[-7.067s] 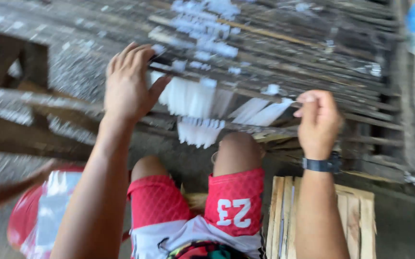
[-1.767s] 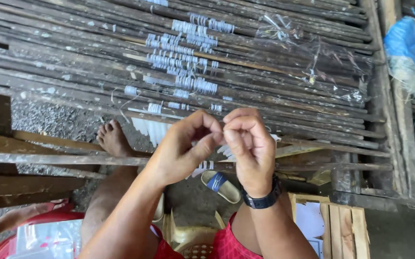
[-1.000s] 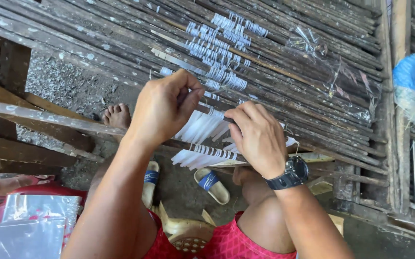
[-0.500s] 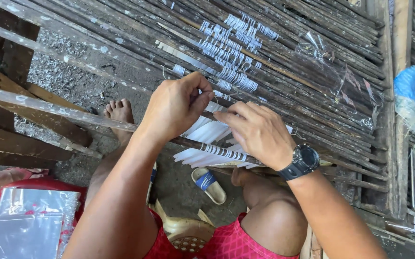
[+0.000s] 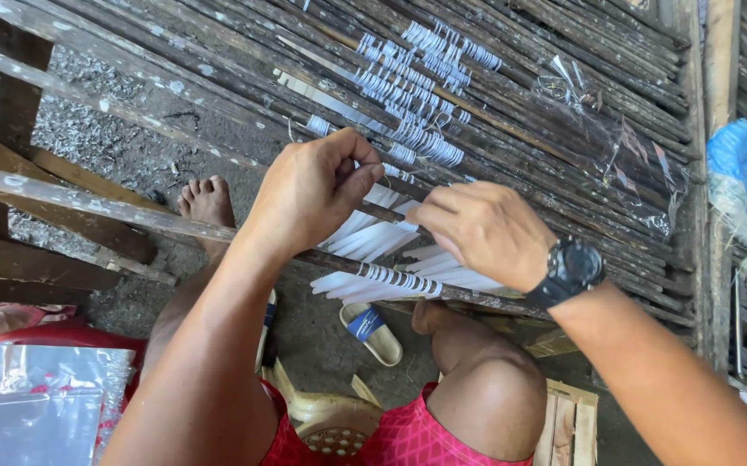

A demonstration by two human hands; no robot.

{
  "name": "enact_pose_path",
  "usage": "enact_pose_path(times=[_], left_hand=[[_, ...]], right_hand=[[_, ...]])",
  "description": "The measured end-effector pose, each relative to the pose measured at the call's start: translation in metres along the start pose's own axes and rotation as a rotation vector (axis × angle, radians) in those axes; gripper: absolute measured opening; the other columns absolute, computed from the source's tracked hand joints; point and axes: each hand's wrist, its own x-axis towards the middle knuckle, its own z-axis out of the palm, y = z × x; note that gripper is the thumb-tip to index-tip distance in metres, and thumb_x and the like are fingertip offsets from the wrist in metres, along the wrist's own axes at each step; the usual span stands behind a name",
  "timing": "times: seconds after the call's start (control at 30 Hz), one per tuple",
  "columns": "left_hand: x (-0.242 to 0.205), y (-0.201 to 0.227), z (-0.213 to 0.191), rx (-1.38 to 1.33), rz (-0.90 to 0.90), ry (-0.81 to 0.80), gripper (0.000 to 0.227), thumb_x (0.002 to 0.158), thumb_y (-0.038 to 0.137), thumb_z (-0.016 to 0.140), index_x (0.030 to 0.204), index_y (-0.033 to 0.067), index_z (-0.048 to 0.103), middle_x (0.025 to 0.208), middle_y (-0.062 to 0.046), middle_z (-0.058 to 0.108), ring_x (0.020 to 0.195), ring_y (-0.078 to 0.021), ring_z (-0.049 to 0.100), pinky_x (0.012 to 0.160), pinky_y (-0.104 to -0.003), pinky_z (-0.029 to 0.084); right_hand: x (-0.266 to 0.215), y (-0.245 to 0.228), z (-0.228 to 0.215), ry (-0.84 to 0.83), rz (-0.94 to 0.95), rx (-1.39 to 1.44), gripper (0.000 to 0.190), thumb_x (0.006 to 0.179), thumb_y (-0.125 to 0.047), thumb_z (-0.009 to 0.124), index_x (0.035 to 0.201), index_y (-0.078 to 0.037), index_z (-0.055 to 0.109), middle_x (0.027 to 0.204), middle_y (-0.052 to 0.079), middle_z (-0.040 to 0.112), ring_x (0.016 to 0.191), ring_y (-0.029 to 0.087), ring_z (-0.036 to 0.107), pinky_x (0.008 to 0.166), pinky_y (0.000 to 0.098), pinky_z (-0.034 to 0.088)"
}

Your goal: Arranging and spacing out candle wicks on a wooden frame for production.

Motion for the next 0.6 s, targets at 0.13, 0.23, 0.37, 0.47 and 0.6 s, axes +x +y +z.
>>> enact_pose_path(times=[0.13,0.23,0.37,0.47,0.6], left_hand=[[0.001,0.0,-0.001,-0.014,-0.011,-0.002,0.004,0.076,0.009,0.055,0.078,0.0092,0.059,0.044,-0.002,0.047,0.042,-0.0208,0.051,0.045,-0.03,0.041],[0.001,-0.001,-0.001,-0.03,-0.012,0.006,0.005,0.076,0.009,0.055,0.078,0.0093,0.059,0.044,-0.001,0.047,0.042,-0.0192,0.051,0.045,-0.029,0.041],[0.002,-0.002,-0.001,-0.018,-0.014,0.016,0.004,0.075,0.009,0.056,0.078,0.01,0.059,0.043,-0.002,0.046,0.042,-0.0214,0.051,0.043,-0.031,0.041],[0.002,-0.003,-0.002,-0.025,-0.004,-0.004,0.004,0.076,0.009,0.055,0.077,0.0093,0.059,0.043,-0.002,0.045,0.041,-0.021,0.05,0.043,-0.031,0.04],[0.002,-0.001,-0.001,-0.023,-0.006,-0.005,0.004,0.076,0.008,0.055,0.077,0.0094,0.059,0.043,-0.001,0.045,0.041,-0.0196,0.05,0.042,-0.03,0.04]], right_hand=[[0.011,0.001,-0.01,-0.037,0.003,0.124,0.013,0.084,-0.012,0.045,0.091,-0.009,0.056,0.069,0.006,0.055,0.06,0.024,0.058,0.056,0.0335,0.047],[0.011,0.002,-0.011,-0.052,-0.048,0.095,0.018,0.086,-0.011,0.041,0.094,-0.009,0.057,0.068,0.007,0.054,0.06,0.025,0.058,0.056,0.0352,0.048],[0.007,0.008,-0.004,0.04,-0.209,-0.17,0.015,0.09,-0.015,0.039,0.086,-0.013,0.054,0.071,0.001,0.051,0.06,0.016,0.054,0.055,0.0262,0.043],[0.005,0.011,0.001,0.067,-0.3,-0.289,0.017,0.091,-0.017,0.037,0.086,-0.017,0.053,0.075,-0.001,0.05,0.061,0.014,0.05,0.055,0.0253,0.041],[0.01,0.012,0.003,0.093,-0.373,-0.337,0.018,0.091,-0.018,0.036,0.083,-0.016,0.052,0.074,-0.001,0.048,0.059,0.014,0.048,0.055,0.0255,0.039]])
